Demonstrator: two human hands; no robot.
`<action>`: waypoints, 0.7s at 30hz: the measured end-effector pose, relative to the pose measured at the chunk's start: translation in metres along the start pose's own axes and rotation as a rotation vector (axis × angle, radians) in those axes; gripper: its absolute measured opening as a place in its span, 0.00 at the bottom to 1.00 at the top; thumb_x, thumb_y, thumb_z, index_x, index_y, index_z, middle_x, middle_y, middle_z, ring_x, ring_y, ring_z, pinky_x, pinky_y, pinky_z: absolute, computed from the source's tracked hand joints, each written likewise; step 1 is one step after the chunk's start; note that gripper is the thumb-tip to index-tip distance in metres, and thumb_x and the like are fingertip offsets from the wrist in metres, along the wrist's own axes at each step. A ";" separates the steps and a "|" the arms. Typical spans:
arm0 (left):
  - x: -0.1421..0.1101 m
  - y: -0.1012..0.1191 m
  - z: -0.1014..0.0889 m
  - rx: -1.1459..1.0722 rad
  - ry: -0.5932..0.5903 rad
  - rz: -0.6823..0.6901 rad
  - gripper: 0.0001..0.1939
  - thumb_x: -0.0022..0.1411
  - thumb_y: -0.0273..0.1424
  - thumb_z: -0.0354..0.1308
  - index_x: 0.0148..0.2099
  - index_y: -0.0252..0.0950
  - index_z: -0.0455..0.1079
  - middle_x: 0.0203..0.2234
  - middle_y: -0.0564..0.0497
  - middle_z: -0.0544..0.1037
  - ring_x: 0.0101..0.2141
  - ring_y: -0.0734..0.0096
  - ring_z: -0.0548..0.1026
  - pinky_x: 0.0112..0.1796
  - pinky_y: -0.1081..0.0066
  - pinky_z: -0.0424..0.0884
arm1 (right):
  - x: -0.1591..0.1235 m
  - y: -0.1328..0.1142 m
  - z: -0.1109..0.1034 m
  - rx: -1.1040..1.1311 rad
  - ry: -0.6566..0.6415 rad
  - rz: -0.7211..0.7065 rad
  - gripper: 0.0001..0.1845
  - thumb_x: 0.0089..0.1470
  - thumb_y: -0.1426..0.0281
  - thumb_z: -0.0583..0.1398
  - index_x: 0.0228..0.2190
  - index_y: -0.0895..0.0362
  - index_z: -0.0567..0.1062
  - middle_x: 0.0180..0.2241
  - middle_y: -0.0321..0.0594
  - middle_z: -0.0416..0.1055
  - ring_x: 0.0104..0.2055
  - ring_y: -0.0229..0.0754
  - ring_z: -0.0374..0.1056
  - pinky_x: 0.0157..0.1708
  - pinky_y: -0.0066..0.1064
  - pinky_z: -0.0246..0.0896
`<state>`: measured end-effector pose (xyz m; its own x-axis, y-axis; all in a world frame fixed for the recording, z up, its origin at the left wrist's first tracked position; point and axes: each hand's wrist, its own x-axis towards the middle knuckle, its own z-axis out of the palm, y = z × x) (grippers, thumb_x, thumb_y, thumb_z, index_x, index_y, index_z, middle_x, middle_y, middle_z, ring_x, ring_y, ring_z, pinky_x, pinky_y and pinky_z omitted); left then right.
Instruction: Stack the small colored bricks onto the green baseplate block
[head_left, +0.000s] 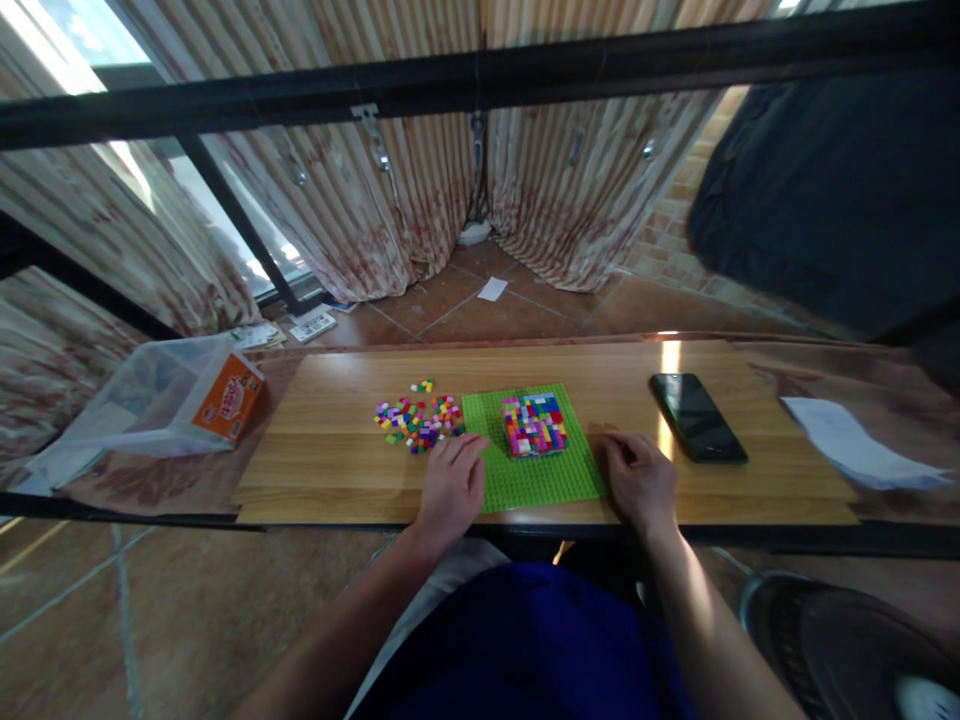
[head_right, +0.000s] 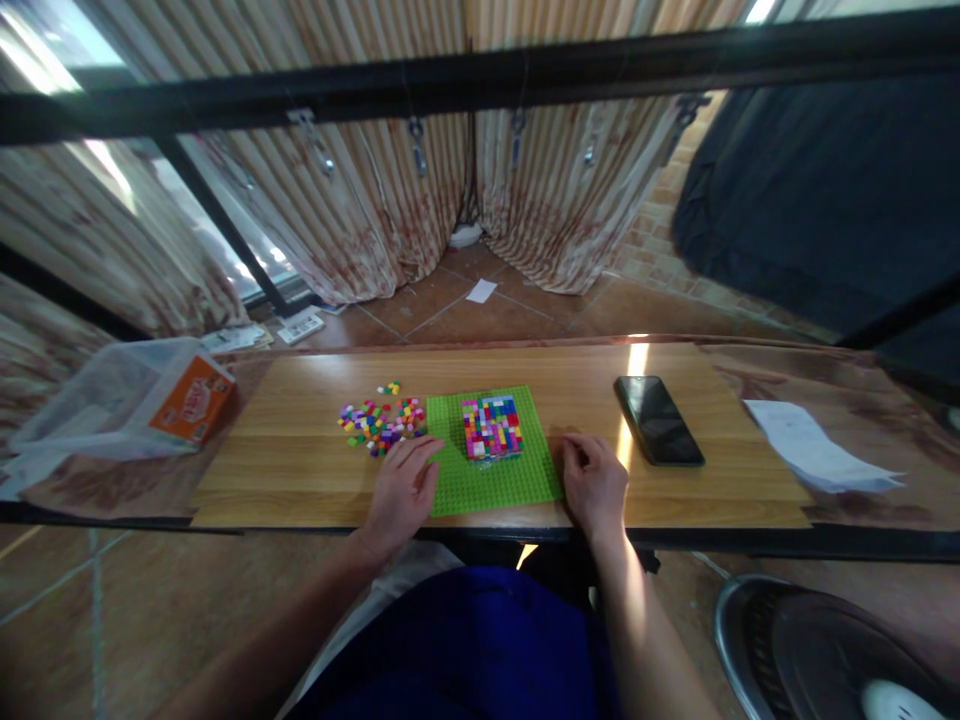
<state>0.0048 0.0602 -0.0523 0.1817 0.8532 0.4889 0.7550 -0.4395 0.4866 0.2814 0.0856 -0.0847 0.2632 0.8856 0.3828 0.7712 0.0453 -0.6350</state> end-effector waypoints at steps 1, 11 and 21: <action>-0.003 -0.009 -0.004 0.027 0.024 -0.034 0.13 0.64 0.25 0.50 0.49 0.37 0.70 0.43 0.45 0.77 0.46 0.64 0.72 0.49 0.59 0.70 | 0.000 0.000 0.000 0.001 0.000 0.001 0.18 0.56 0.59 0.54 0.33 0.56 0.78 0.34 0.44 0.76 0.34 0.44 0.70 0.35 0.35 0.63; -0.021 -0.057 -0.034 0.211 0.038 -0.220 0.11 0.62 0.28 0.51 0.46 0.37 0.71 0.41 0.46 0.76 0.44 0.61 0.72 0.47 0.60 0.70 | 0.000 0.000 -0.001 -0.012 0.009 -0.007 0.17 0.56 0.59 0.55 0.33 0.57 0.79 0.34 0.44 0.76 0.34 0.44 0.70 0.36 0.34 0.63; -0.004 -0.069 -0.033 0.321 -0.017 -0.227 0.13 0.61 0.28 0.52 0.47 0.36 0.72 0.41 0.45 0.76 0.43 0.58 0.71 0.47 0.60 0.67 | 0.000 0.003 0.000 -0.028 0.005 -0.019 0.19 0.56 0.58 0.54 0.33 0.57 0.78 0.34 0.45 0.75 0.34 0.44 0.69 0.35 0.35 0.63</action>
<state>-0.0686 0.0783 -0.0639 -0.0039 0.9244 0.3815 0.9354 -0.1315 0.3281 0.2836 0.0856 -0.0864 0.2511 0.8823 0.3982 0.7922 0.0491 -0.6083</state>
